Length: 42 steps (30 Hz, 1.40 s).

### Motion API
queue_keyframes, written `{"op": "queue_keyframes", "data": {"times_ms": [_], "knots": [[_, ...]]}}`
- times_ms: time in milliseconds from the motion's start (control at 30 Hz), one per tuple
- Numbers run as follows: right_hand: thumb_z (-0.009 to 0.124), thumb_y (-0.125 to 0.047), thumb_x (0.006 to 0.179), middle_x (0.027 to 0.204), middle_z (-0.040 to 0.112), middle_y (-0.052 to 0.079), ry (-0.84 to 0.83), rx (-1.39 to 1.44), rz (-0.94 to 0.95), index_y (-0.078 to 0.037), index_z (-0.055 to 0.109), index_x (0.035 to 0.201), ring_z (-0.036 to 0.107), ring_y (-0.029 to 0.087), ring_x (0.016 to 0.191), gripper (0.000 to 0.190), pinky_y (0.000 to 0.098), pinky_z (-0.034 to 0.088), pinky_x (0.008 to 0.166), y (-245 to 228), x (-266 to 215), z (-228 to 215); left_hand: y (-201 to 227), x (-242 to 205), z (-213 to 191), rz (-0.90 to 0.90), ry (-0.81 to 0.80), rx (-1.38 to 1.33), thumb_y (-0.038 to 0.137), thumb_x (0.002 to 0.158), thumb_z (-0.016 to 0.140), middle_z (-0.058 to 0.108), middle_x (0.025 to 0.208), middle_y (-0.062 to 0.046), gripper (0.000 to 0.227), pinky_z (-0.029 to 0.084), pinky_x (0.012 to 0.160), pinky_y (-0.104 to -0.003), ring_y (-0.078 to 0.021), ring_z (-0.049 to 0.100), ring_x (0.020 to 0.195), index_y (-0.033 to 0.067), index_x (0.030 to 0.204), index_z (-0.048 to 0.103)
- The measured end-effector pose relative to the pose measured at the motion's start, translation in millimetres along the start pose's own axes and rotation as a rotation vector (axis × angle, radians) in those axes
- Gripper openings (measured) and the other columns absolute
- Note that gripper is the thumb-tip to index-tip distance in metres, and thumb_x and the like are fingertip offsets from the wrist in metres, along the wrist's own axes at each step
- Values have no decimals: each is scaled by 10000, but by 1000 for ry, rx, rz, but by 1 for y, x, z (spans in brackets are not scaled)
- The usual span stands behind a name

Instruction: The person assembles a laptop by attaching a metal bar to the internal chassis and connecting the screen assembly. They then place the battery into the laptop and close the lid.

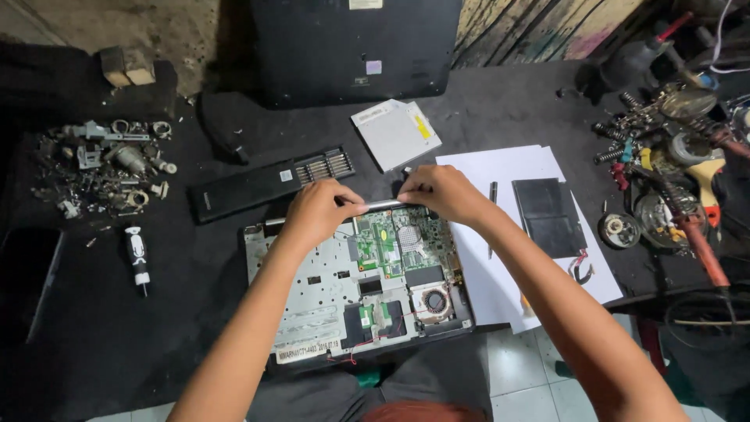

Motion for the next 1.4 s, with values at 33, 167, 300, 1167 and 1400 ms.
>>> {"op": "queue_keyframes", "data": {"times_ms": [33,167,300,1167,1400], "knots": [[740,-251,934,954,771,110,-6,0,0,-90,792,1028,738,350,916,194,515,568,885,2,1,4,-5,4,4,-4,-1,-4,252,960,723,745,1002,-56,189,548,889,-469,-319,703,1026,137,1083,808],[732,-233,947,928,747,83,-14,-8,40,-95,790,1006,728,328,914,161,498,563,879,8,7,5,-11,15,10,-68,-65,19,296,960,721,757,1039,-39,186,512,976,-516,-336,687,1092,185,1075,816],[712,-179,953,922,735,70,-54,-49,63,-98,799,988,731,323,926,123,481,560,891,11,10,10,-18,20,11,-94,-64,100,340,959,712,747,1067,-29,174,525,989,-516,-319,684,1117,232,1045,819],[767,-191,927,831,731,104,-50,32,-163,-76,786,912,737,339,799,118,468,568,713,-66,38,46,-51,-31,-51,49,146,102,146,923,761,755,903,-136,91,595,772,-397,-336,739,922,73,923,816],[725,-163,962,883,745,141,-75,12,-138,-33,783,989,741,358,845,144,489,571,761,-73,32,42,-43,-71,-85,311,313,66,89,1037,582,733,1084,-185,206,548,884,-457,-399,677,1032,69,1146,755]]}}
Point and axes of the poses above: each hand's wrist, its own x-axis towards the middle knuckle, its own z-axis out of the palm, y = z × x, the point moved 10 cm from there along x, towards the middle knuckle
